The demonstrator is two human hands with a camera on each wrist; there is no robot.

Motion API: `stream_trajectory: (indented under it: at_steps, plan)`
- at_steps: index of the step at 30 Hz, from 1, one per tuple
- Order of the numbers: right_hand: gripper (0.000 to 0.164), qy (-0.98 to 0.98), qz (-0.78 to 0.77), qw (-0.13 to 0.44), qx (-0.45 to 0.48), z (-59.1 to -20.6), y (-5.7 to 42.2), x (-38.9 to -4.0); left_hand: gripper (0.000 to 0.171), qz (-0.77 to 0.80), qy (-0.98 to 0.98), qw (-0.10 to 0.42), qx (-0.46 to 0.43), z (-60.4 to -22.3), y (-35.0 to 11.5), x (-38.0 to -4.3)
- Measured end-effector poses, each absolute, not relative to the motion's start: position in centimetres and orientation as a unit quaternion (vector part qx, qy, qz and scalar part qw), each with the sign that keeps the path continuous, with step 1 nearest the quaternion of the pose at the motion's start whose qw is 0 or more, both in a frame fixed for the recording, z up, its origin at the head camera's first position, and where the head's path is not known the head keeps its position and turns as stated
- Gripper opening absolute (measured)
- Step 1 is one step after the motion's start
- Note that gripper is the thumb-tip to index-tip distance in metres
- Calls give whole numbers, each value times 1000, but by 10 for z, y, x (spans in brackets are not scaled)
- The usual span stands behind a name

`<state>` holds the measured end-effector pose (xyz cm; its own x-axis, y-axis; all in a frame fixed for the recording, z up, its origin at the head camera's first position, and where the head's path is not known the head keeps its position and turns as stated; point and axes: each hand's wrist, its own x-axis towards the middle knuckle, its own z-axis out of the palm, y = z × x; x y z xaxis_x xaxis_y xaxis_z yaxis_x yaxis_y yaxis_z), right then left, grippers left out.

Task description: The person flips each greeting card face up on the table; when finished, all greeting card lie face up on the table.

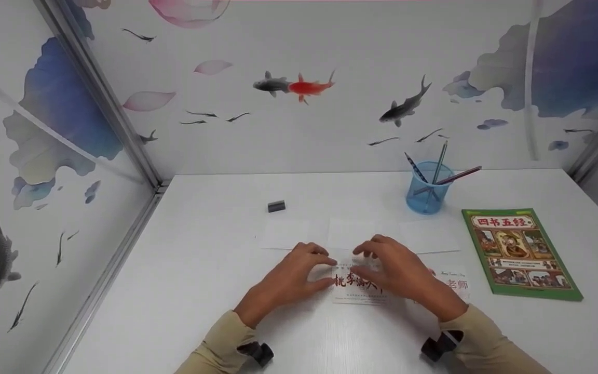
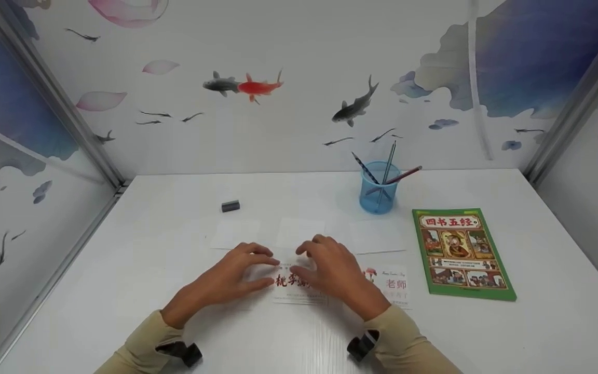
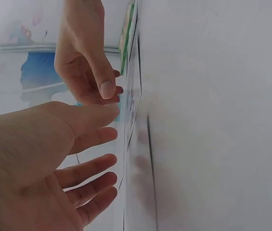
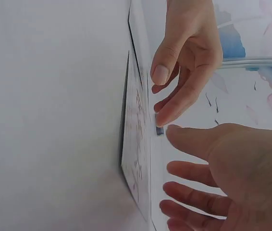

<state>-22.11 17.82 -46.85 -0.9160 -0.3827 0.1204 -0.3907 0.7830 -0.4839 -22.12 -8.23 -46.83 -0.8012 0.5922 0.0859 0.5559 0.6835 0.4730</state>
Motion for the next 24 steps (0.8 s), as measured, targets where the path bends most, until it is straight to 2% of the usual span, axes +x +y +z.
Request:
stream_trajectory:
  at_steps: [5,12,15,20,24]
  plan:
    - [38,-929,261,14,263,-467,145,-217,33,275,913,32,298,-467,-111,-223]
    - [55,-918,221,-32,327,-468,106,-213,37,297,911,37,284,-471,-143,-222]
    - [63,-917,208,-67,334,-468,94,-213,47,292,911,71,282,-468,-155,-222]
    - [69,-917,198,-99,332,-468,85,-213,76,248,915,135,289,-461,-170,-220]
    - [63,-918,199,-103,328,-468,85,-213,84,224,922,131,288,-460,-173,-218]
